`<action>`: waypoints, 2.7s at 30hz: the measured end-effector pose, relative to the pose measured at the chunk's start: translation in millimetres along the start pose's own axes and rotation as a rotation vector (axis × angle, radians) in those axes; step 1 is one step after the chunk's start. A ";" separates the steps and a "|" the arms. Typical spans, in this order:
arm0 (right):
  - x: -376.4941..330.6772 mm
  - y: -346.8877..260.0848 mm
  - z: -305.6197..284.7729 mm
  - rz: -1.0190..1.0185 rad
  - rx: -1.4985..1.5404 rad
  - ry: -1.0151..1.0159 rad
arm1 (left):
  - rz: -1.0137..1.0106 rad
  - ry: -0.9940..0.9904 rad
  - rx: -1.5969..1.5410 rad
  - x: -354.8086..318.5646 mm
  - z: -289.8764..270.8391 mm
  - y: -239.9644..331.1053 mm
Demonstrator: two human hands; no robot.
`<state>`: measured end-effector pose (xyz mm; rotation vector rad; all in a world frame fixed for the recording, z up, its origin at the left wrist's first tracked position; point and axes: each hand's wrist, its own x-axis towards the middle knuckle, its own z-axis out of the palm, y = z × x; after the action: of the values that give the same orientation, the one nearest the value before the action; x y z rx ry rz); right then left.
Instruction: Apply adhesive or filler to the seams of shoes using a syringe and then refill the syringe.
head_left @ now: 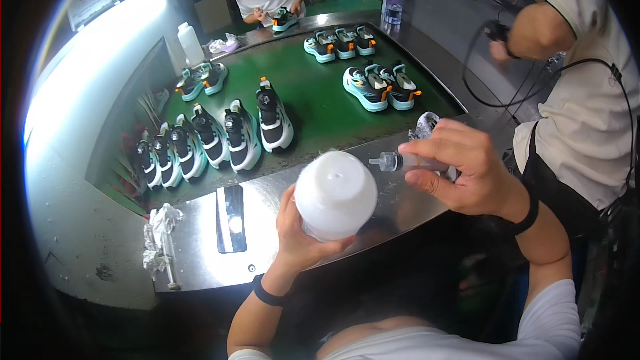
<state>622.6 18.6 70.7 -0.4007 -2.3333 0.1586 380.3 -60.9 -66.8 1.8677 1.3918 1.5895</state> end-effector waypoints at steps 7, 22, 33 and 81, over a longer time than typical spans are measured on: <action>43.4 7.7 -15.7 -0.167 -0.053 -0.246 | -0.028 -0.083 -0.041 9.3 5.7 -0.4; 118.2 -7.6 -28.0 -0.361 -0.178 -0.752 | -0.046 -0.144 -0.013 11.7 1.4 8.3; 138.8 -59.7 -13.5 -0.428 -0.405 -0.926 | -0.050 -0.142 -0.007 11.3 0.8 13.5; -39.4 -36.3 3.3 0.837 1.089 0.549 | -0.615 -0.328 -0.852 -21.1 100.1 98.6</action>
<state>638.0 -28.8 50.6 -0.6901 -1.1538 1.4194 516.0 -91.6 -37.7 0.9957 0.8124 1.1929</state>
